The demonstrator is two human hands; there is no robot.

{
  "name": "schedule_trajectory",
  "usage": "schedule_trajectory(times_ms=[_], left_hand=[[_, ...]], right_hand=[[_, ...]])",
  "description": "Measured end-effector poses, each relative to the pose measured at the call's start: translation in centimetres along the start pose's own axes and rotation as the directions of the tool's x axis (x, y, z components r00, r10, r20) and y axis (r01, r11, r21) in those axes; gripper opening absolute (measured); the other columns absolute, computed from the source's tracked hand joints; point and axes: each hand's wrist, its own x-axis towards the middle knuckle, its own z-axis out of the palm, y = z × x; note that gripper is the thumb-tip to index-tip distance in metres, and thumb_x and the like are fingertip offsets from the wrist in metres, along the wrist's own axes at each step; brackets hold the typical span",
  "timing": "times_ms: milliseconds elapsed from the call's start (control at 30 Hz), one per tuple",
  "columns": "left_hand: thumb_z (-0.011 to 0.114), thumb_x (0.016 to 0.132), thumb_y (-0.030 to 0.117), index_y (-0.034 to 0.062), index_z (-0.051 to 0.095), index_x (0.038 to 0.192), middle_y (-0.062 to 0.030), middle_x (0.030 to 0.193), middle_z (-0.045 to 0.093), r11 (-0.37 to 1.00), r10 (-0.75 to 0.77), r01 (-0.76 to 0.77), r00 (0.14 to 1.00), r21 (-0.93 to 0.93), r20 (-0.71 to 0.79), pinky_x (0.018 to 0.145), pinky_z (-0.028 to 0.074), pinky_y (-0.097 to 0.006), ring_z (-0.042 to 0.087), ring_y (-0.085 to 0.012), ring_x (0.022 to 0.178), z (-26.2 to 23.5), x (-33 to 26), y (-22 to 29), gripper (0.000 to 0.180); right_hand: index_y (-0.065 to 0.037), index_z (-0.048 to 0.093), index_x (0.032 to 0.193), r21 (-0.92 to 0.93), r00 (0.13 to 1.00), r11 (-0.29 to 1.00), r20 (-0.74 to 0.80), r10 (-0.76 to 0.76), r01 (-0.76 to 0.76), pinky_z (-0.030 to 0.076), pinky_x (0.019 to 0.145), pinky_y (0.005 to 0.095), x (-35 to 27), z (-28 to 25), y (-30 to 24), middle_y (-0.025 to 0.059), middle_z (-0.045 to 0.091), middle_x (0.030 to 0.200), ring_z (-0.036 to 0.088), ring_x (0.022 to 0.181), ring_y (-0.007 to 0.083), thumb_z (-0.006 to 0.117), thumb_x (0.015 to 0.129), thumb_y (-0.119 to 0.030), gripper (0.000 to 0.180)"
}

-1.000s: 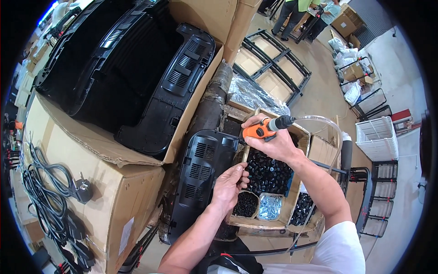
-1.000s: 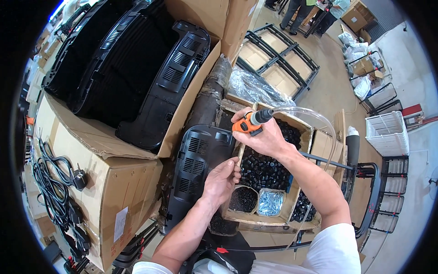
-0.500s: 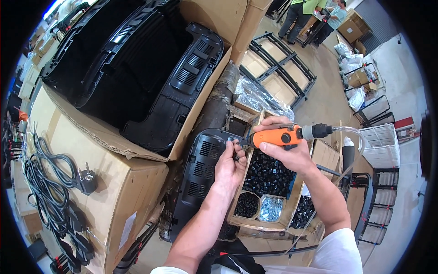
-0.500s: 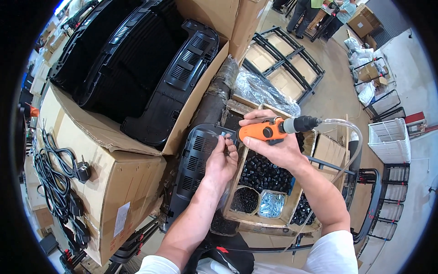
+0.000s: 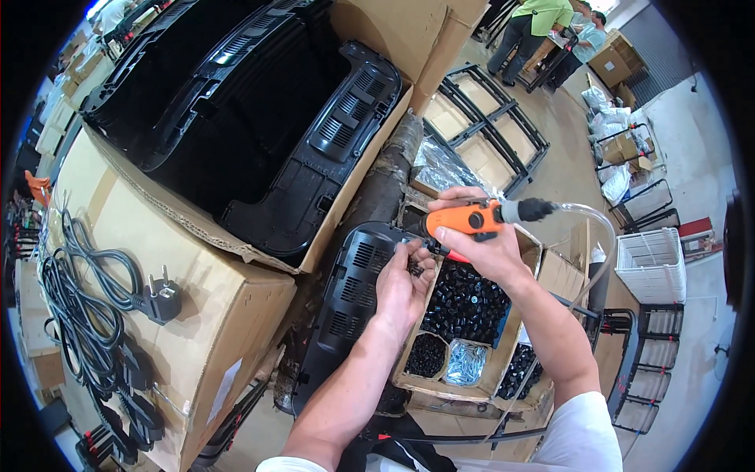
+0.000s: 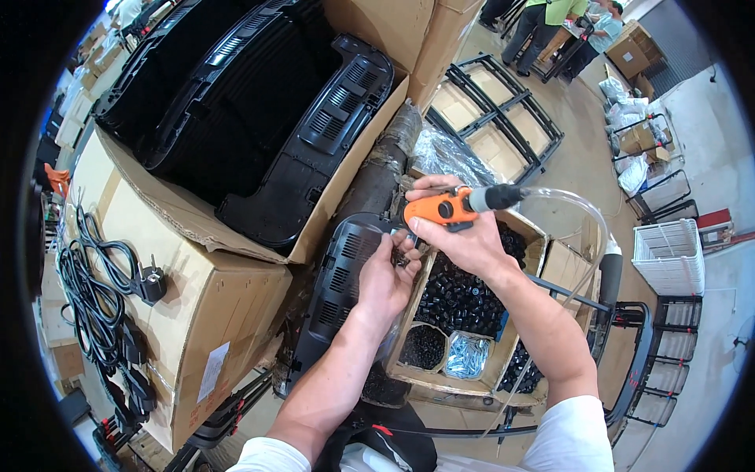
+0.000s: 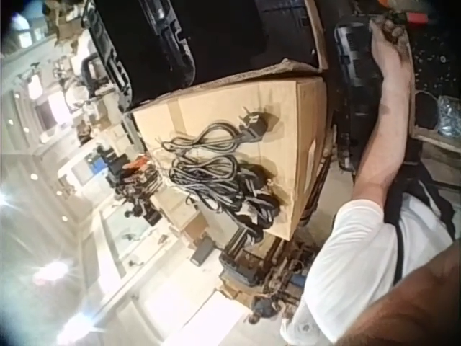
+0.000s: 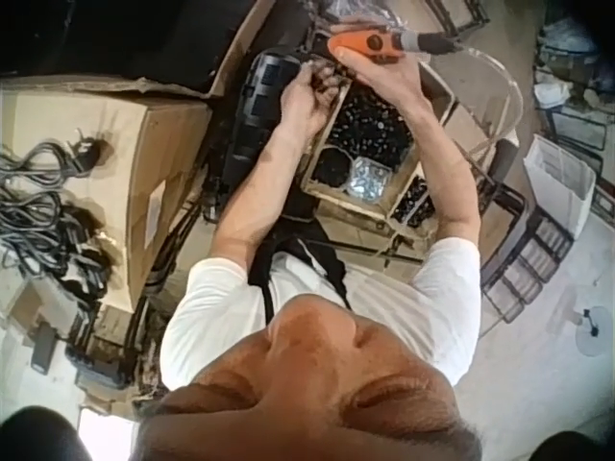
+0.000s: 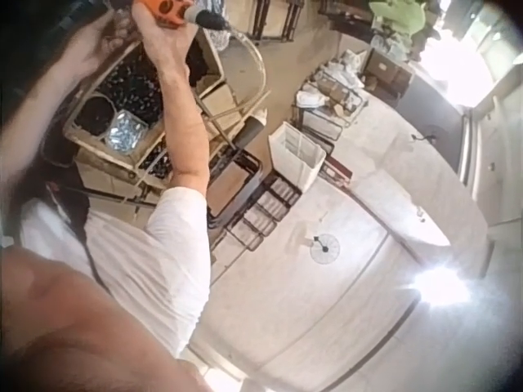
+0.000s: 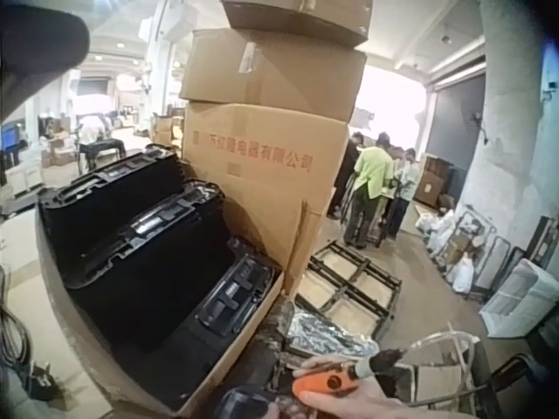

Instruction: Assembling various components of a leaf blower at a manufacturing workstation using tools.

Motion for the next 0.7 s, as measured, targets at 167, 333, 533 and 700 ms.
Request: schedule_trajectory(times_ms=[167,333,533,700], left_hand=[[0.044,0.118,0.027,0.0005,0.059,0.131,-0.0111,0.113,0.071,0.973,0.026,-0.035,0.999,0.228,0.04,0.078,0.058,-0.028,0.069,-0.0176,0.095,-1.2,-2.6,-0.2,0.034],[0.05,0.116,0.027,0.0011,0.061,0.136,-0.0072,0.113,0.069,0.95,0.0,-0.066,0.978,0.305,0.211,0.083,0.06,-0.028,0.068,-0.0159,0.095,-4.1,-3.0,0.1,0.034],[0.057,0.113,0.021,-0.0003,0.062,0.135,-0.007,0.11,0.07,0.946,0.058,-0.087,0.993,0.312,0.102,0.079,0.06,-0.029,0.069,-0.0147,0.091,-3.6,-4.6,0.8,0.031],[0.062,0.111,0.027,0.0012,0.066,0.128,-0.0066,0.105,0.071,0.958,0.074,-0.09,0.995,0.272,0.066,0.077,0.059,-0.029,0.069,-0.0147,0.089,-3.6,-5.1,1.7,0.031]], right_hand=[[-0.002,0.061,0.134,-0.08,0.999,0.997,0.046,0.02,-0.016,0.055,0.105,0.0358,2.2,1.4,0.7,0.0111,0.074,0.124,0.069,0.117,0.0167,0.083,0.089,-0.008,0.051],[-0.002,0.064,0.13,-0.118,0.99,0.989,0.114,-0.078,0.091,0.055,0.104,0.0349,3.5,2.2,2.8,0.0103,0.074,0.122,0.07,0.114,0.0169,0.082,0.089,-0.01,0.045],[-0.004,0.073,0.112,-0.271,0.985,0.948,0.093,-0.144,0.164,0.058,0.089,0.0354,4.0,2.8,2.5,0.0065,0.075,0.103,0.071,0.095,0.0176,0.084,0.082,-0.018,0.035],[-0.003,0.073,0.112,-0.229,0.988,0.963,0.078,-0.131,0.145,0.058,0.092,0.0356,4.0,2.9,2.2,0.0073,0.076,0.105,0.072,0.1,0.0179,0.084,0.082,-0.017,0.035]])
